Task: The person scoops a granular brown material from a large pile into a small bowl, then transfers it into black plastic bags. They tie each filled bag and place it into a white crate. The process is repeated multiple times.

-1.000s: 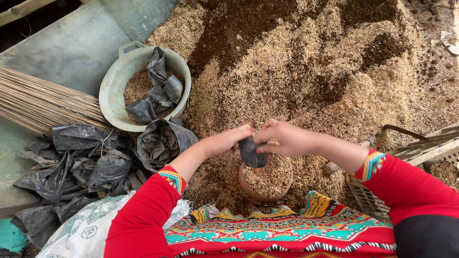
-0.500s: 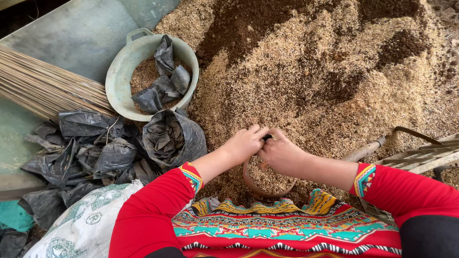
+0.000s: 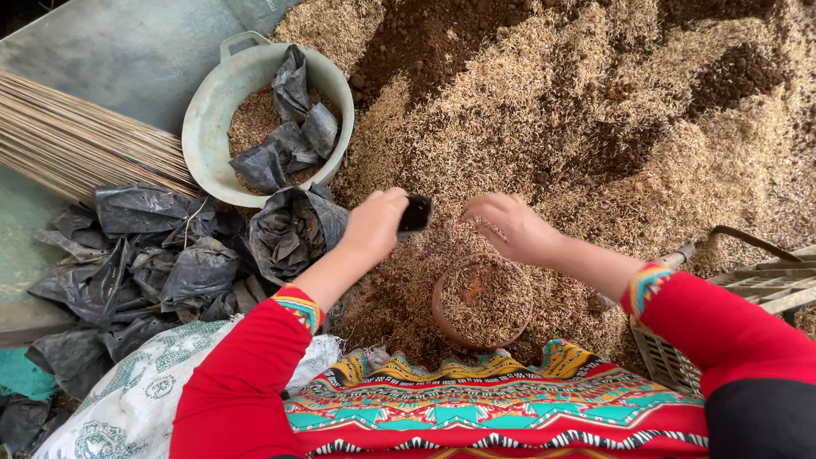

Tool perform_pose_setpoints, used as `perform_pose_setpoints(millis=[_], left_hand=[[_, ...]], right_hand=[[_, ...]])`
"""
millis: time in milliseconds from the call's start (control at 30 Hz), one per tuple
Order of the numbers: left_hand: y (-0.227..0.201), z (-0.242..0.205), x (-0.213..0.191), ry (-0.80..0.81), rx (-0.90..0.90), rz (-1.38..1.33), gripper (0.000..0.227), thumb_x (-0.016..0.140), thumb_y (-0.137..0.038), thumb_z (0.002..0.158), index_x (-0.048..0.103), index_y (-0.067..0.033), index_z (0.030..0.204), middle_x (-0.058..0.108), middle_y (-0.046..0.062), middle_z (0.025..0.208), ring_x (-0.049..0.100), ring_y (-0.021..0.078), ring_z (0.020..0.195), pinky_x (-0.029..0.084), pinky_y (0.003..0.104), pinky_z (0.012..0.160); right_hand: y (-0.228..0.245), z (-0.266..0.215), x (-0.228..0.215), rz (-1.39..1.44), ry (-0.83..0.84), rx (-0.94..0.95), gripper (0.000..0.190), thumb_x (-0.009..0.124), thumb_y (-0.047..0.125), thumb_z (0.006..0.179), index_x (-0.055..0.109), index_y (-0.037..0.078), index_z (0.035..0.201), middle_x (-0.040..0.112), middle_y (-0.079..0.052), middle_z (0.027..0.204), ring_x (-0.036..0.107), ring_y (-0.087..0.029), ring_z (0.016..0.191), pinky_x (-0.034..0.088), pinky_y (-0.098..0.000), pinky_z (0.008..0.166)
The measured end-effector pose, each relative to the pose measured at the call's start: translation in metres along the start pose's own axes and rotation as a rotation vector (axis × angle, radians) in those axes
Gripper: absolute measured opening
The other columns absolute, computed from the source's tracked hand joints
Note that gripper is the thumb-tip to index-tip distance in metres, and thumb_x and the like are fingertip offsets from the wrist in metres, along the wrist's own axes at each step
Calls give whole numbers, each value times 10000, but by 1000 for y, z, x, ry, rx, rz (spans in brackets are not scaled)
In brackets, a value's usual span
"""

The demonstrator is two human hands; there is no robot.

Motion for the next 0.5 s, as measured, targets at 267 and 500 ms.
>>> perform_pose_setpoints(millis=[267, 500], left_hand=[[6, 27, 26, -51, -79, -67, 131, 626, 12, 823, 693, -61, 908, 655, 102, 988, 627, 322, 1002, 538, 445, 827], [20, 11, 15, -77, -19, -153, 234, 583, 34, 792, 710, -55, 967, 675, 117, 1090, 617, 341, 1067, 526, 433, 905]], right_hand=[[1, 59, 91, -235, 750, 17, 492, 571, 469, 987, 505, 360, 1462, 349, 10, 1591, 152, -257, 1488, 96, -606, 1194], [-73, 33, 75, -371, 598, 54, 526, 626, 344, 952, 524, 246, 1459, 339, -19, 1609, 197, -274, 1537, 193, -533, 1243]])
Point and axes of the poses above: each hand's wrist, its own z-axis towards the middle knuckle, its own x-axis out of the palm, y = z × x, the point moved 7 cm from there along z, towards the middle knuckle
